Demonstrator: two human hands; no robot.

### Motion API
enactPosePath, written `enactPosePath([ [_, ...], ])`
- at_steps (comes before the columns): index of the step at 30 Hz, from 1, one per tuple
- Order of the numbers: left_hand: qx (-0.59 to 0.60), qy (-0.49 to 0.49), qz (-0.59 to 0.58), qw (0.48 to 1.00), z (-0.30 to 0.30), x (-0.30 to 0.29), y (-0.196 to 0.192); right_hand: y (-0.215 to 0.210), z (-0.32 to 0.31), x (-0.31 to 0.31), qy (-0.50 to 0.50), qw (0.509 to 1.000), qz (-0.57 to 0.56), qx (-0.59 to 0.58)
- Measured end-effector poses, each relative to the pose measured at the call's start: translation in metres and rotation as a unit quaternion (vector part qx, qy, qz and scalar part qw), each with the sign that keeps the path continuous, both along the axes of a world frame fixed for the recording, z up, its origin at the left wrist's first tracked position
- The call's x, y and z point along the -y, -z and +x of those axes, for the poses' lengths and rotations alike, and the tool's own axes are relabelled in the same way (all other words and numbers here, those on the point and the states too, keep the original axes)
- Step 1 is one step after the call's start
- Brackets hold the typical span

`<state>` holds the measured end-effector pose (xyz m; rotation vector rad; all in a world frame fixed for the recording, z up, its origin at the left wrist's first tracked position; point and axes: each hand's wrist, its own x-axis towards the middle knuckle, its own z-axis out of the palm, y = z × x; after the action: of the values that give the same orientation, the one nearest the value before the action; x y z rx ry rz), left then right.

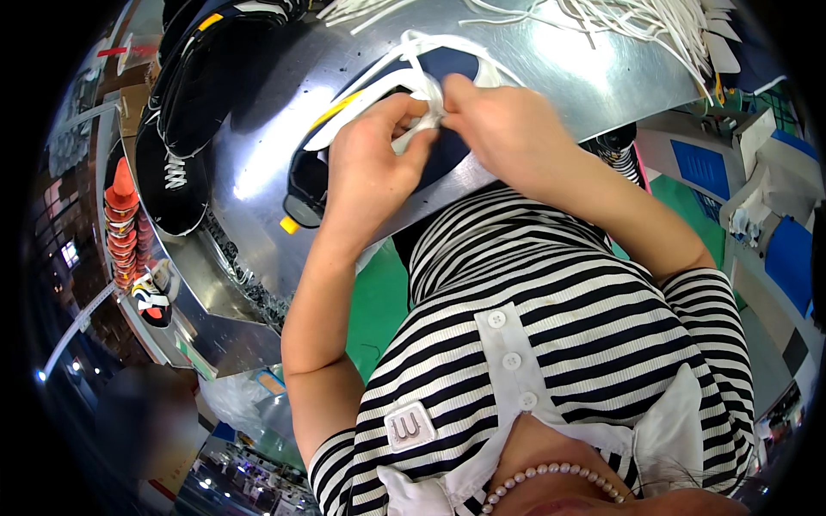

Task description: The person threads white shoelaces through the eyelets of a blue and white sneaker. They pull the laces tight and arrange them neatly on the shoe's surface. The person repeats this process for multiple shoes on a metal workbench.

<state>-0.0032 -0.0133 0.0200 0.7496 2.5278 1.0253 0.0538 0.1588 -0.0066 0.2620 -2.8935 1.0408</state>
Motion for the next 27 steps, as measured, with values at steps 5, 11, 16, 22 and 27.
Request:
enactPosePath([
  [5, -0.172, 0.048, -0.031, 0.983, 0.010, -0.002, -0.003, 0.006, -0.002, 0.007, 0.017, 0.999, -0.043, 0.006],
  [11, -0.405, 0.120, -0.024, 0.906, 0.021, 0.035, -0.003, -0.053, 0.006, -0.080, 0.112, 0.951, -0.280, 0.061],
  [16, -0.286, 0.074, -0.018, 0.955, 0.008, 0.025, -0.016, -0.009, -0.037, -0.052, 0.061, 0.907, -0.392, 0.144],
  [22, 0.436, -0.073, 0.029, 0.896, -0.021, 0.035, -0.026, -0.009, -0.034, -0.029, 0.107, 0.891, -0.428, 0.105],
  [27, 0.482, -0.094, 0.053, 0.870, -0.028, 0.021, -0.014, -0.004, -0.035, -0.028, 0.121, 0.892, -0.420, 0.115],
])
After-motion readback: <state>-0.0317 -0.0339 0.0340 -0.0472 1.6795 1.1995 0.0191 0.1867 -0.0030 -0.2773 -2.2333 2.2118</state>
